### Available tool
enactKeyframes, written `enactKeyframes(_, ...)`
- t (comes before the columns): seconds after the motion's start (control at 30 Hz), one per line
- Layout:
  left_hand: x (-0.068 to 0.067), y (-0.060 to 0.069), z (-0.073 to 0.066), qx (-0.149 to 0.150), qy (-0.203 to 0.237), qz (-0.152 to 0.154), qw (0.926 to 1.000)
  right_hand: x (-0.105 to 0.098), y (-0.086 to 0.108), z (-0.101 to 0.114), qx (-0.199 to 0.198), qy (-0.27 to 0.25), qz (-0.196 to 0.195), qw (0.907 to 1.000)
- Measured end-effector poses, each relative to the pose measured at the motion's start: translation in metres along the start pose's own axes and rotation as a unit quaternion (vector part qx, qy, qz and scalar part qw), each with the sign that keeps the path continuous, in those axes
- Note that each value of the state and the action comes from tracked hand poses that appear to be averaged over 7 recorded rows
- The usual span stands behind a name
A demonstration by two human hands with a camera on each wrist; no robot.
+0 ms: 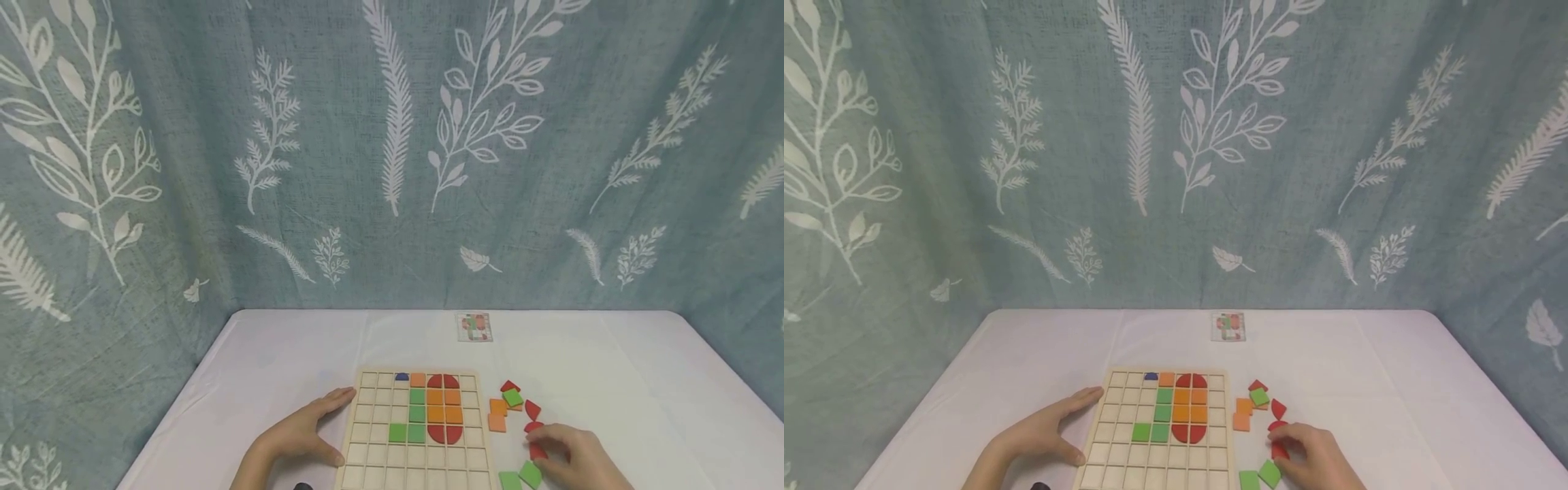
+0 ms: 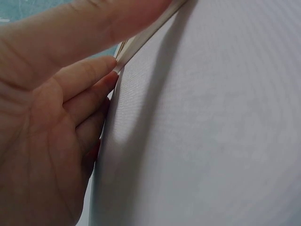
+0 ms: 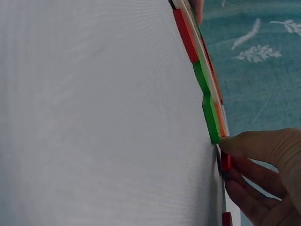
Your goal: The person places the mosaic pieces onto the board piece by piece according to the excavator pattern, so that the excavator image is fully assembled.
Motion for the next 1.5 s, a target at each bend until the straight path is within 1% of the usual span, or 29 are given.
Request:
enactKeyframes(0.27,0.002,0.0,0.001,0.007,-0.003,-0.003,1.0,-0.006,0.003,0.0,0.007,-0.006,-0.001,1.0)
enactKeyframes(0.5,0.004,0.0,0.002,0.014,-0.002,-0.001,0.9999,-0.01,0.003,0.003,-0.016,-0.005,-0.019,0.9997)
enactKeyframes(0.67,0.003,0.0,0.003,0.015,-0.002,0.002,0.9999,-0.011,0.004,0.007,-0.005,-0.017,-0.02,0.9996)
enactKeyframes(0.73,0.003,0.001,0.003,0.015,-0.001,0.002,0.9999,-0.011,0.005,0.009,-0.018,-0.021,-0.024,0.9993)
enactKeyframes(0.9,0.003,0.001,0.003,0.017,-0.003,0.002,0.9999,-0.005,0.003,0.02,-0.075,-0.03,-0.048,0.9955)
enactKeyframes(0.93,0.003,0.001,0.003,0.017,-0.004,0.003,0.9998,-0.003,0.002,0.023,-0.081,-0.034,-0.048,0.995)
enactKeyframes(1.1,0.003,0.0,0.001,0.01,-0.005,0.0,0.9999,0.009,-0.002,0.042,-0.099,-0.064,-0.023,0.9928)
enactKeyframes(1.23,0.002,0.0,-0.002,-0.004,-0.003,-0.006,1.0,0.019,-0.003,0.055,-0.111,-0.068,-0.005,0.9915)
enactKeyframes(1.33,0.003,-0.001,-0.002,-0.012,-0.007,-0.01,0.9998,0.026,-0.003,0.063,-0.104,-0.059,0.006,0.9928)
enactKeyframes(1.43,0.003,-0.001,-0.001,-0.01,-0.01,-0.01,0.9998,0.032,-0.003,0.069,-0.096,-0.053,0.026,0.9936)
enactKeyframes(1.5,0.003,-0.001,-0.001,-0.007,-0.008,-0.008,0.9999,0.037,-0.002,0.072,-0.082,-0.052,0.044,0.9943)
Point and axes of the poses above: each hand's wrist, its own y-axis away from the middle knuckle, its own x-axis out of the palm, z = x × y, the point moved 1 cm from there along -y, towards the middle knuckle, and after that the axes turned 15 degrees about x, right-handed, at the moved point
